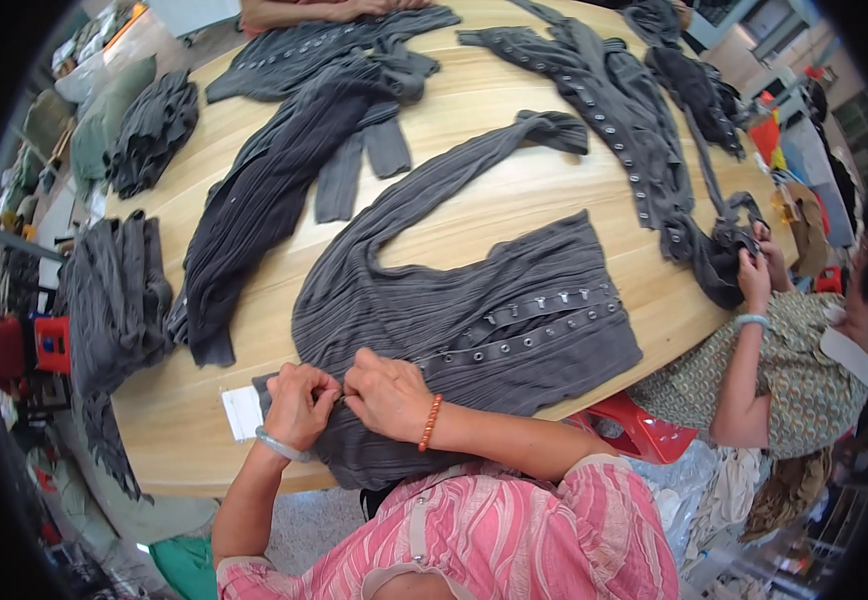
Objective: Inspecting and folding grey garments with metal hook-and-eye closures at a communal work table.
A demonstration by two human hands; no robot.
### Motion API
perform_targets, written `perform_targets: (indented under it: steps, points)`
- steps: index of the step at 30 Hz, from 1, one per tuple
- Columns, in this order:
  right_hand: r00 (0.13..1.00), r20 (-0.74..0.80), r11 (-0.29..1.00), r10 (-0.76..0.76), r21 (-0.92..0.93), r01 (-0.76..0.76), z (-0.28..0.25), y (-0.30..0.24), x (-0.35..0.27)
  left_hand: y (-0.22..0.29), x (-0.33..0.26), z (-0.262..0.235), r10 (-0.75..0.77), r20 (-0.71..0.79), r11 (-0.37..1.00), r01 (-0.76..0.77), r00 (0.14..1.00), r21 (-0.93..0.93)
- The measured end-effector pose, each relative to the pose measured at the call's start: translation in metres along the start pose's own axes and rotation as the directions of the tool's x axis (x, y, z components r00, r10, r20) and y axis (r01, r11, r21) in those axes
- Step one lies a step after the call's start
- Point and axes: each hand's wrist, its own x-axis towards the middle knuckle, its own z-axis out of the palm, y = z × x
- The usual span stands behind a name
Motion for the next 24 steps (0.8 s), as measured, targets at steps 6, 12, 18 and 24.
perform_targets:
  steps: [6,12,18,24]
  points:
    - [0.997,-0.002,0.997,-0.077,0.012,0.077,-0.007,0.004,-0.004,0.006,-0.001,-0.002,-0.019,0.018,1.0,0.019,1.0,-0.003]
    - [0.993,0.013,0.993,-0.115,0.02,0.115,-0.009,0.003,-0.004,0.005,-0.003,-0.004,-0.057,0.027,0.997,0.059,0.998,-0.059]
    - [0.989,-0.02,0.989,-0.146,0.021,0.147,-0.009,0.005,0.002,0.008,0.002,-0.004,-0.04,0.016,0.999,0.04,0.999,-0.028]
    - [0.993,-0.084,0.996,-0.086,-0.026,0.084,-0.005,0.004,-0.004,0.0,0.005,0.003,0.025,0.022,0.999,-0.026,0.999,0.019]
